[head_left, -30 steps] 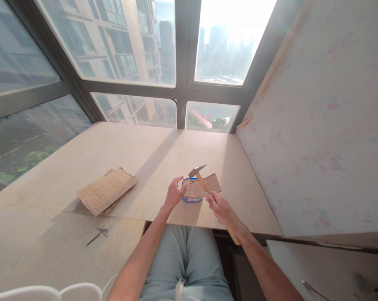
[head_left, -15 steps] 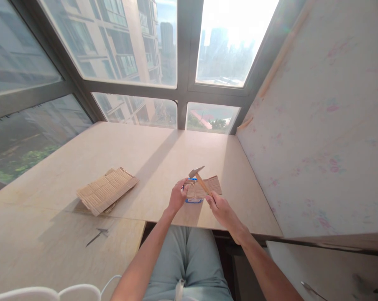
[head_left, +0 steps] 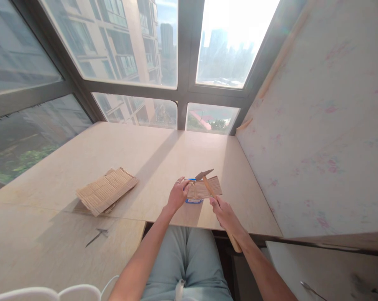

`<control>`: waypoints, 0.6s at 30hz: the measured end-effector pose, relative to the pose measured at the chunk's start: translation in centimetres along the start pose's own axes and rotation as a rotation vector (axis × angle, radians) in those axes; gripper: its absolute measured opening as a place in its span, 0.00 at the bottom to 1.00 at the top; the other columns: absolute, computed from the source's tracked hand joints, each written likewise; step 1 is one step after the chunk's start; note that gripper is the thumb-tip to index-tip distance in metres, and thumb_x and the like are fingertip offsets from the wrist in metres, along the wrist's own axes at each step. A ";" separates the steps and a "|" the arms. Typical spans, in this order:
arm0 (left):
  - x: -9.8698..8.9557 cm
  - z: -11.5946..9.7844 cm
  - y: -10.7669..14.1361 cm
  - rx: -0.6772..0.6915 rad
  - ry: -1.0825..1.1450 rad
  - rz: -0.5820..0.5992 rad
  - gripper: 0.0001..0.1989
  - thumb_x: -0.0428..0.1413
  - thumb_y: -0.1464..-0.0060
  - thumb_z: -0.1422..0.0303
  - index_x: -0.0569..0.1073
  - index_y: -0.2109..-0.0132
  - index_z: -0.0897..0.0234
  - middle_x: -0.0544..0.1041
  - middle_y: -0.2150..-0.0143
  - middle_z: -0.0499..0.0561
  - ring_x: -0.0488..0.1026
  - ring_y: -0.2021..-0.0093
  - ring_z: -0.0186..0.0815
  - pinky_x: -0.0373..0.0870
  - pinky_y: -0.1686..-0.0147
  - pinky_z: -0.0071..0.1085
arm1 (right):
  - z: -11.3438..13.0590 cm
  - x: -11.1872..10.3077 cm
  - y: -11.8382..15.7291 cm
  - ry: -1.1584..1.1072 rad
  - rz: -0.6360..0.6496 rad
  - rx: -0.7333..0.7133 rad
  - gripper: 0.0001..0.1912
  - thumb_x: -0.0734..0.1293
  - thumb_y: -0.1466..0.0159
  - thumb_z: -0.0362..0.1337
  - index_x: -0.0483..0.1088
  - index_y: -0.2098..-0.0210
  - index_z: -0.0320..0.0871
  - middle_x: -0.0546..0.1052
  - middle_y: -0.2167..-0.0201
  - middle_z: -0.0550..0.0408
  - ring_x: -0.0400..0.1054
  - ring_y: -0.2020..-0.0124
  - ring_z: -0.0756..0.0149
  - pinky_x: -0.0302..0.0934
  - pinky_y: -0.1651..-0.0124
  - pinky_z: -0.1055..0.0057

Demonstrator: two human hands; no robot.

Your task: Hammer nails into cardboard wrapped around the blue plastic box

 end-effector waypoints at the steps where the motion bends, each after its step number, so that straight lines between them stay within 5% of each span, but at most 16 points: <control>1: 0.1 0.0 0.1 0.007 0.008 0.005 0.14 0.50 0.40 0.72 0.75 0.50 0.65 0.72 0.44 0.59 0.68 0.41 0.42 0.64 0.39 0.43 | -0.1 0.0 0.0 -0.002 0.015 0.011 0.17 0.51 0.31 0.48 0.61 0.68 0.46 0.66 0.80 0.59 0.59 0.82 0.68 0.47 0.77 0.73; 10: 0.6 0.1 0.6 -0.003 0.044 0.005 0.15 0.48 0.38 0.72 0.75 0.48 0.65 0.69 0.40 0.61 0.66 0.39 0.42 0.63 0.38 0.44 | 0.2 0.0 0.2 -0.020 -0.002 -0.001 0.18 0.51 0.32 0.50 0.60 0.69 0.45 0.65 0.80 0.60 0.57 0.83 0.71 0.47 0.80 0.75; 18: 0.8 -0.4 -1.1 -0.016 0.075 0.077 0.25 0.51 0.51 0.81 0.73 0.46 0.66 0.64 0.36 0.60 0.57 0.33 0.46 0.56 0.35 0.47 | 0.6 -0.2 0.6 -0.005 0.035 -0.013 0.18 0.51 0.32 0.49 0.62 0.68 0.46 0.65 0.80 0.60 0.60 0.82 0.68 0.49 0.79 0.73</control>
Point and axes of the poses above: each hand's wrist, its own y-axis away from the middle knuckle, its own x-axis out of the palm, z = x × y, the point moved 2 cm from there along -y, towards the middle knuckle
